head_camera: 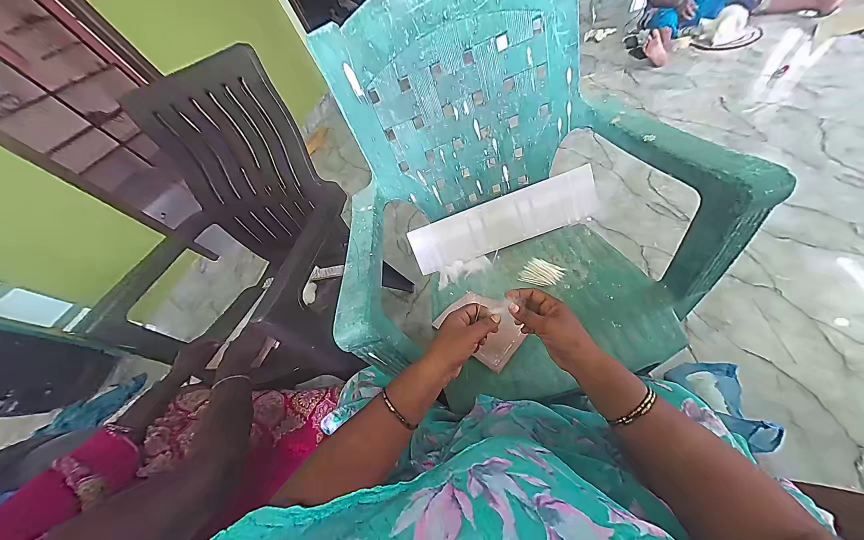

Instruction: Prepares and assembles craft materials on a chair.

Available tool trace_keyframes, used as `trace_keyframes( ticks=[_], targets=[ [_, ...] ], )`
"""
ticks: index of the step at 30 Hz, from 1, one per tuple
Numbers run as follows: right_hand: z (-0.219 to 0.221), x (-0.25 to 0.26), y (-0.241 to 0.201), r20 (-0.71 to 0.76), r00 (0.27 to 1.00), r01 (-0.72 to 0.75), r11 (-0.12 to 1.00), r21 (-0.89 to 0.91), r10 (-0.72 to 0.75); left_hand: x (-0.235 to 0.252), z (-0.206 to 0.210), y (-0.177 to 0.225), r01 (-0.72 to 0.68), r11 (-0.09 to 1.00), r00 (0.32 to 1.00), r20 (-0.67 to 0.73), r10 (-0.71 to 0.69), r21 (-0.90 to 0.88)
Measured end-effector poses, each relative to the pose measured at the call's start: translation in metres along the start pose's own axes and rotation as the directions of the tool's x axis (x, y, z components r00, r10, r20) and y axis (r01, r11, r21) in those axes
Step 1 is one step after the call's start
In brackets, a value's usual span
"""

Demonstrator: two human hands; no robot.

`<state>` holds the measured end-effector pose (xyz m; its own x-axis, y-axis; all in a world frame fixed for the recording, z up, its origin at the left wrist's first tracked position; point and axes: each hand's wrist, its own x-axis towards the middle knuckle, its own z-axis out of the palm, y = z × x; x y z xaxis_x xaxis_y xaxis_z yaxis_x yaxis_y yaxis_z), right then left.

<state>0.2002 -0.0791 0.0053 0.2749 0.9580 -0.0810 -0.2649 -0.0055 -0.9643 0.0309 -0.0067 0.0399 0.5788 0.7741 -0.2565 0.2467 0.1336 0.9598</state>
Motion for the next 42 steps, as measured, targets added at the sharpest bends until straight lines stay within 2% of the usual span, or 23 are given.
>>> trace_keyframes(
  ticks=[6,12,17,21,23,28,31,33,36,42],
  targets=[
    [0.002,0.007,0.006,-0.075,0.997,-0.002,0.999,-0.037,-0.001,0.002,-0.008,-0.007,0.035,0.999,0.999,-0.002,-0.035,0.035],
    [0.006,0.009,0.01,-0.046,0.998,-0.039,0.997,-0.07,0.036,0.004,-0.015,-0.013,0.049,0.999,0.999,-0.011,-0.049,0.009],
    [0.007,0.013,0.016,-0.106,0.994,-0.02,0.998,-0.062,0.013,0.005,-0.017,-0.018,0.065,0.998,0.997,-0.036,-0.065,0.005],
    [0.007,0.017,0.02,-0.115,0.993,-0.035,0.975,-0.217,0.011,0.002,-0.019,-0.023,0.15,0.988,0.987,-0.067,-0.148,0.026],
    [0.008,0.021,0.026,-0.087,0.996,-0.04,0.925,-0.378,0.007,0.001,-0.022,-0.028,0.215,0.974,0.975,-0.077,-0.209,0.076],
    [0.018,0.024,0.033,-0.014,0.999,-0.03,0.703,-0.71,0.029,-0.004,-0.029,-0.042,0.307,0.924,0.951,-0.047,-0.305,0.226],
    [0.02,0.028,0.038,-0.013,1.0,-0.027,0.609,-0.793,0.027,-0.01,-0.033,-0.045,0.228,0.85,0.969,-0.029,-0.243,0.475],
    [0.02,0.029,0.039,-0.022,1.0,-0.014,0.559,-0.829,-0.007,-0.012,-0.037,-0.046,0.164,0.804,0.982,-0.013,-0.191,0.572],
    [0.018,0.029,0.04,-0.033,0.998,-0.006,0.516,-0.857,-0.044,-0.012,-0.038,-0.051,0.147,0.818,0.987,-0.025,-0.161,0.556],
    [0.011,0.032,0.041,-0.061,0.997,-0.032,0.463,-0.886,-0.049,-0.01,-0.037,-0.047,0.191,0.799,0.975,-0.014,-0.223,0.569]
  ],
)
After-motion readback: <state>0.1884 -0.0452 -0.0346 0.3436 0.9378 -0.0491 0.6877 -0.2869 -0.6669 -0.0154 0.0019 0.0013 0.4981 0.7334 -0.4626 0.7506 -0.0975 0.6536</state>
